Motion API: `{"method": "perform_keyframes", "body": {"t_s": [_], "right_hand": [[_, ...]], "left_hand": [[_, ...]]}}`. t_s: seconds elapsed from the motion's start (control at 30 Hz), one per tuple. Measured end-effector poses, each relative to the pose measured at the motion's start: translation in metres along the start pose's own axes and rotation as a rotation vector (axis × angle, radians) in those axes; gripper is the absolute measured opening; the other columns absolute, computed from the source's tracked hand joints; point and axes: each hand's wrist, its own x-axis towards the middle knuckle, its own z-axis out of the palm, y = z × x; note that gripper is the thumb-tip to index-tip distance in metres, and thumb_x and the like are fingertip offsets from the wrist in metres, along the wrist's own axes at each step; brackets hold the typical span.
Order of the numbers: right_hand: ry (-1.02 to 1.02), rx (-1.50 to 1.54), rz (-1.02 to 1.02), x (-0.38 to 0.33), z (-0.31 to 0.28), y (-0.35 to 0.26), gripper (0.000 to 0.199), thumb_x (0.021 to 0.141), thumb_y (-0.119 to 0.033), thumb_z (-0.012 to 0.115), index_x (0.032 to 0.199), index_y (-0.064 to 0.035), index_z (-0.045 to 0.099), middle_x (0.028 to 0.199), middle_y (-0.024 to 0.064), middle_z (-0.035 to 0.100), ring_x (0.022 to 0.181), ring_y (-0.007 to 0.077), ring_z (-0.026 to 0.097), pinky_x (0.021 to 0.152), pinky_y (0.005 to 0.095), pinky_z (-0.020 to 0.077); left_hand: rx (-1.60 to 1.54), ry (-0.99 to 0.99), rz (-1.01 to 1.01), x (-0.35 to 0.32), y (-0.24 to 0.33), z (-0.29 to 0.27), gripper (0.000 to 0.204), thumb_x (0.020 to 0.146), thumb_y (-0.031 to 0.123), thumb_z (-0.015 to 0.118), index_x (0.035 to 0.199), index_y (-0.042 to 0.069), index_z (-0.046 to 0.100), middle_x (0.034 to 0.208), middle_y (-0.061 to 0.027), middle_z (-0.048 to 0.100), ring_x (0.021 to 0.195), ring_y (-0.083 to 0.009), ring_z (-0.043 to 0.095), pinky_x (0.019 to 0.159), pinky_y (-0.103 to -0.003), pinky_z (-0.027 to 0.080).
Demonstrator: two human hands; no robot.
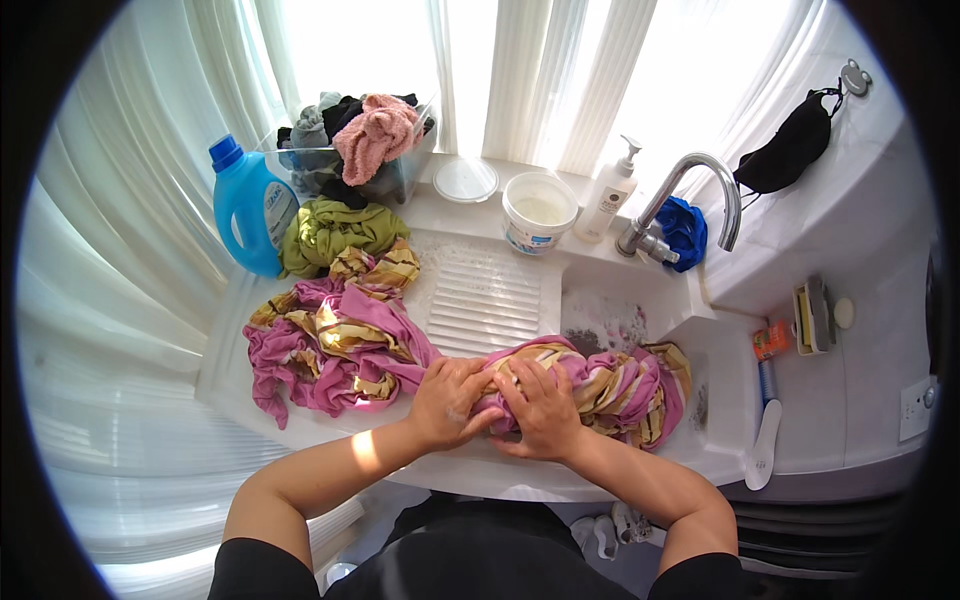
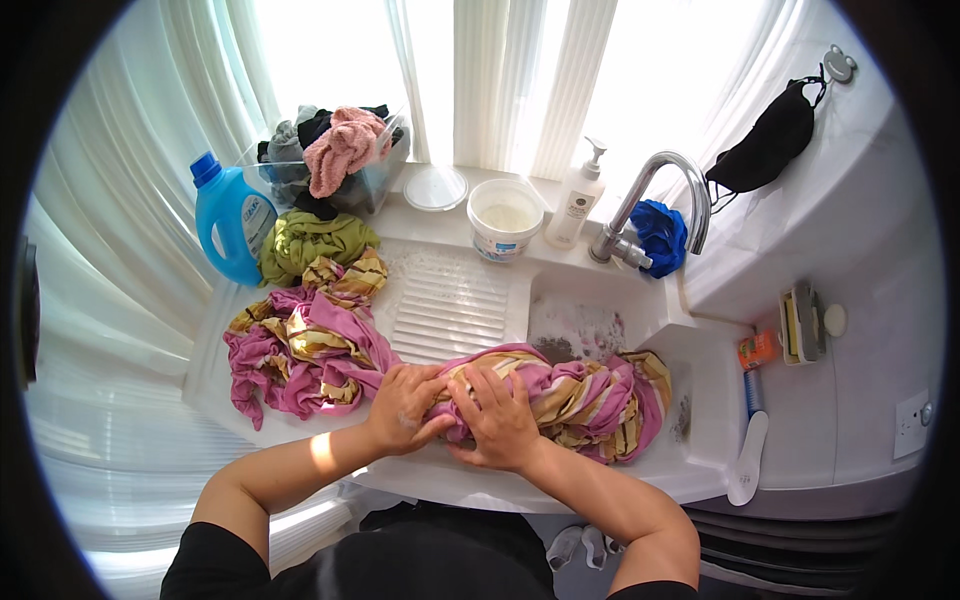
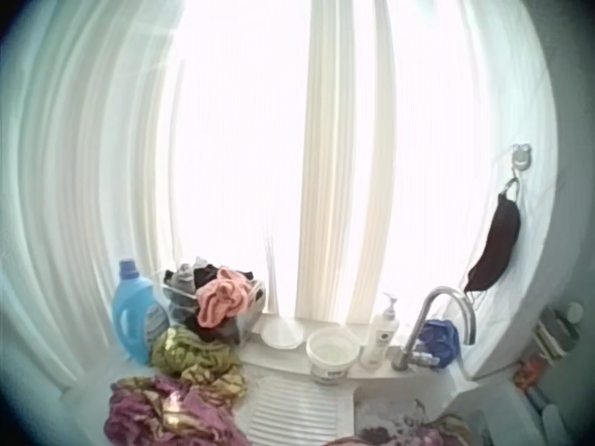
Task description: The person washes a pink and yellow cloth in a utility sink by scrubbing it against a built-in washboard and wringing it out by hand.
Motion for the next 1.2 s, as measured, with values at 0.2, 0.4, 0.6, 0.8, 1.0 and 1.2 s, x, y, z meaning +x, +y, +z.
{"method": "perform_keyframes", "body": {"t_s": [0.2,0.4,0.6,0.8,1.0,1.2], "right_hand": [[-0.004,0.092,0.197,0.042,0.046,0.035,0.069,0.063,-0.053,0.074,0.118,-0.0135,0.061,0.113,0.0099,0.061,0.107,0.0278,0.057,0.096,0.0482,0.0375],[-0.141,0.297,0.458,0.091,0.062,0.120,0.090,0.064,-0.063,0.075,0.128,-0.0015,0.059,0.118,0.0202,0.064,0.115,0.0334,0.058,0.106,0.0486,0.0377],[-0.128,0.353,0.676,0.025,0.027,0.113,0.077,0.073,-0.064,0.074,0.115,0.0002,0.066,0.115,0.0225,0.065,0.109,0.0354,0.061,0.096,0.0417,0.0474],[0.494,0.582,0.819,0.056,0.000,0.080,0.056,0.081,-0.040,0.081,0.055,-0.0036,0.047,0.051,0.0025,0.047,0.050,0.0121,0.043,0.048,0.0333,0.0369],[0.675,0.525,0.521,0.173,-0.118,0.034,0.049,0.088,-0.032,0.076,0.057,-0.0031,0.052,0.051,0.0027,0.048,0.048,0.0117,0.042,0.048,0.0304,0.0357],[-0.257,0.346,0.673,0.052,-0.017,0.087,0.066,0.074,-0.054,0.079,0.118,-0.0071,0.064,0.113,0.0178,0.068,0.105,0.0315,0.065,0.088,0.0407,0.0511]], "left_hand": [[0.153,0.028,-0.326,0.038,-0.031,0.038,0.029,0.089,0.035,0.062,0.085,0.006,0.066,0.088,-0.0174,0.067,0.085,-0.0332,0.064,0.075,-0.045,0.048],[-0.117,0.024,-0.395,0.108,-0.087,0.042,0.038,0.094,0.040,0.057,0.090,0.005,0.069,0.082,-0.0206,0.067,0.087,-0.0408,0.064,0.077,-0.048,0.051],[0.069,0.024,-0.003,0.040,-0.050,0.011,0.056,0.083,0.051,0.070,0.112,0.005,0.061,0.091,-0.0169,0.064,0.084,-0.0374,0.063,0.075,-0.046,0.051],[0.112,-0.046,0.101,0.025,-0.046,-0.024,0.050,0.073,0.053,0.078,0.087,0.007,0.062,0.075,-0.0111,0.062,0.069,-0.0321,0.063,0.062,-0.043,0.050],[0.200,0.212,-0.091,0.025,-0.073,-0.056,0.044,0.087,0.036,0.073,0.067,0.007,0.048,0.055,-0.0144,0.054,0.051,-0.0366,0.056,0.046,-0.042,0.044],[-0.145,0.191,-0.453,0.005,-0.092,-0.039,0.038,0.088,0.040,0.072,0.082,0.004,0.061,0.071,-0.0171,0.063,0.067,-0.0362,0.063,0.059,-0.041,0.050]]}}
